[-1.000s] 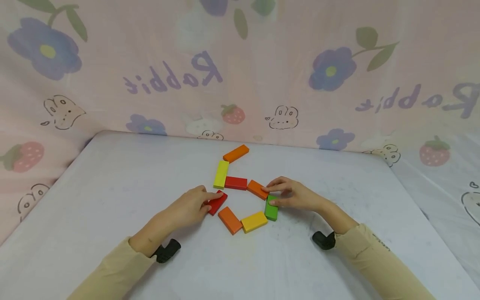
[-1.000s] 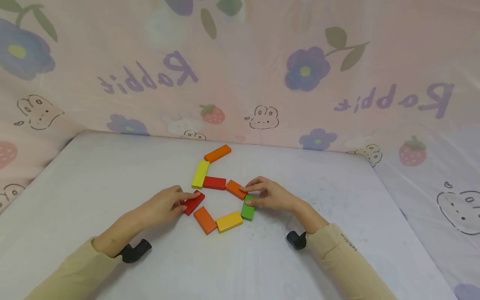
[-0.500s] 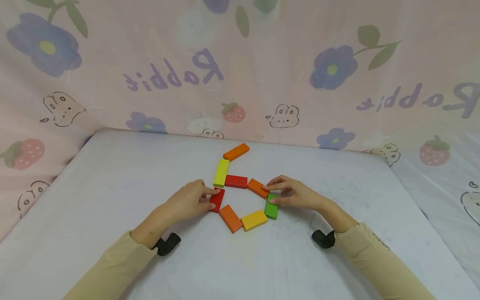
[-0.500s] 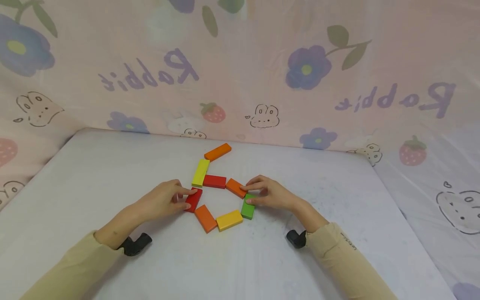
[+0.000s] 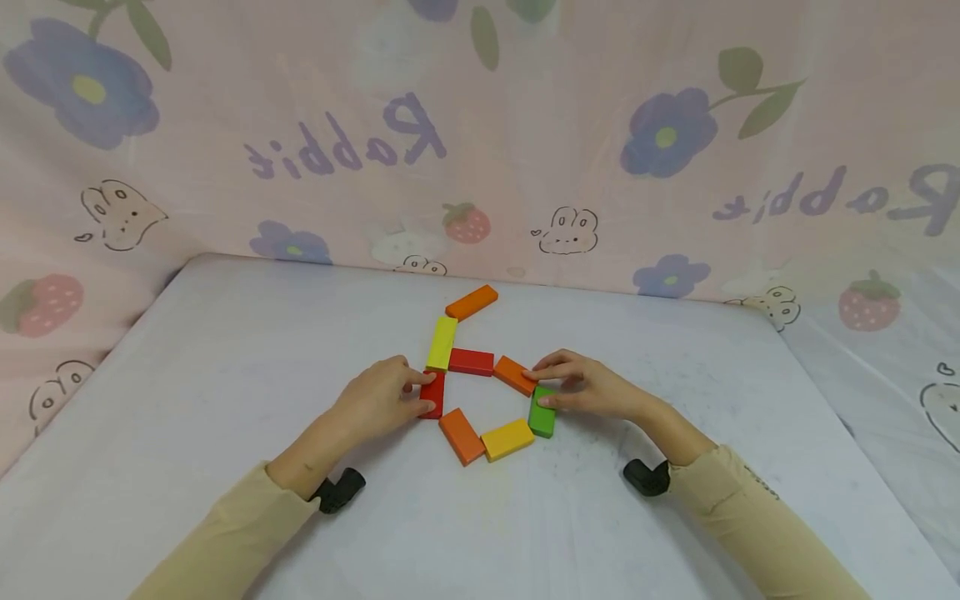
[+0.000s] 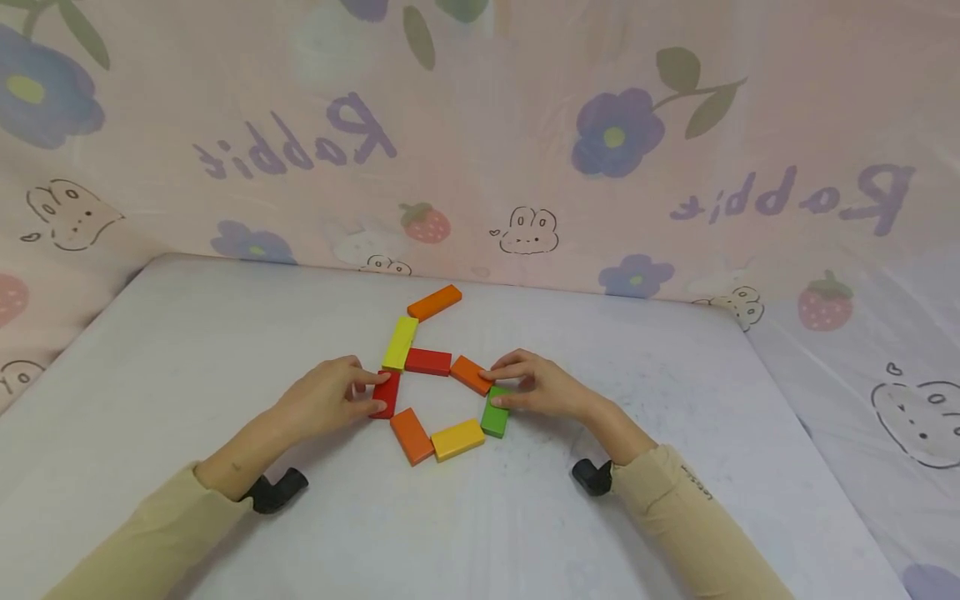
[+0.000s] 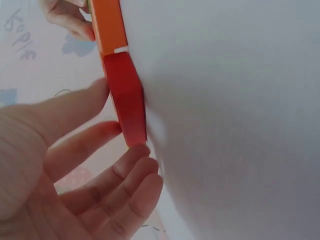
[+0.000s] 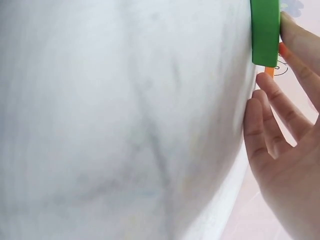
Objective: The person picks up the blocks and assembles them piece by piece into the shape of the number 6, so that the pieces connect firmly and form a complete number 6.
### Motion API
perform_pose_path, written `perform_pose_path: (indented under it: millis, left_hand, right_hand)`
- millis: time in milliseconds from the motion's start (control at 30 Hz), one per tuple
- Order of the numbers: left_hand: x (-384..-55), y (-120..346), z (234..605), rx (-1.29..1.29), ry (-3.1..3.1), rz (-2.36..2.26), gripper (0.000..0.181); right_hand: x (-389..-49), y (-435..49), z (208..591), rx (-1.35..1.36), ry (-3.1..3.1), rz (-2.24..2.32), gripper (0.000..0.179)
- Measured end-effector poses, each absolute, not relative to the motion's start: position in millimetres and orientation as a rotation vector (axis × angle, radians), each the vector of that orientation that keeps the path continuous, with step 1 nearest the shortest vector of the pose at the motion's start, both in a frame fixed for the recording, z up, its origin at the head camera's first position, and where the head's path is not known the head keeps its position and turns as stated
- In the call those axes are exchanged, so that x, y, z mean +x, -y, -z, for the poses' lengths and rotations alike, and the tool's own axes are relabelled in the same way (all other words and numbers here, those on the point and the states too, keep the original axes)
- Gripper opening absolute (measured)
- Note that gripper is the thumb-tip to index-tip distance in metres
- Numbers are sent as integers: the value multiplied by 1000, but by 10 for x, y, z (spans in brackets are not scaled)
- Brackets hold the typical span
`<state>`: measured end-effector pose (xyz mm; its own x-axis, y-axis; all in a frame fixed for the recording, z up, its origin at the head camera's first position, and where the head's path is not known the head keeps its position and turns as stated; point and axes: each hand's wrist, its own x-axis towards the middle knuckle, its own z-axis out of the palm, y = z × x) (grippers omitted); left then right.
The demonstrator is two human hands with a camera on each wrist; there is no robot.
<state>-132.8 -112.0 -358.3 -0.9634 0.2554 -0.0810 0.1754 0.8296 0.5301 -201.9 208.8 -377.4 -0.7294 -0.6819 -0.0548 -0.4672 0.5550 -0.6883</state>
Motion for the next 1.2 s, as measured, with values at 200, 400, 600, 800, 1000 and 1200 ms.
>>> perform_pose_path:
  millis: [200, 400, 600, 800, 1000, 1200]
  left_hand:
    - [-1326, 1047, 3597, 331, -2919, -796, 38]
    - [-1329, 990, 3600, 305, -2950, -769, 38]
    - [-1313, 944, 3594, 306, -2967, -749, 38]
    - [-1299, 936, 3604, 311, -2989, -748, 37]
    - [-1275, 935, 3603, 313, -2984, -748, 36]
    - [-1250, 937, 3604, 301, -2982, -765, 36]
  right_hand:
    - [-2020, -2090, 3769, -933, -2470, 959, 42]
    - [-2022, -2089, 3769, -935, -2470, 958, 43]
    - [-2023, -2085, 3768, -932, -2469, 956, 42]
    - [-2025, -2077, 3757, -925, -2471, 955, 42]
    - [-2029, -2083, 3758, -920, -2474, 943, 42]
    - [-2022, -2086, 3766, -925, -2473, 946, 42]
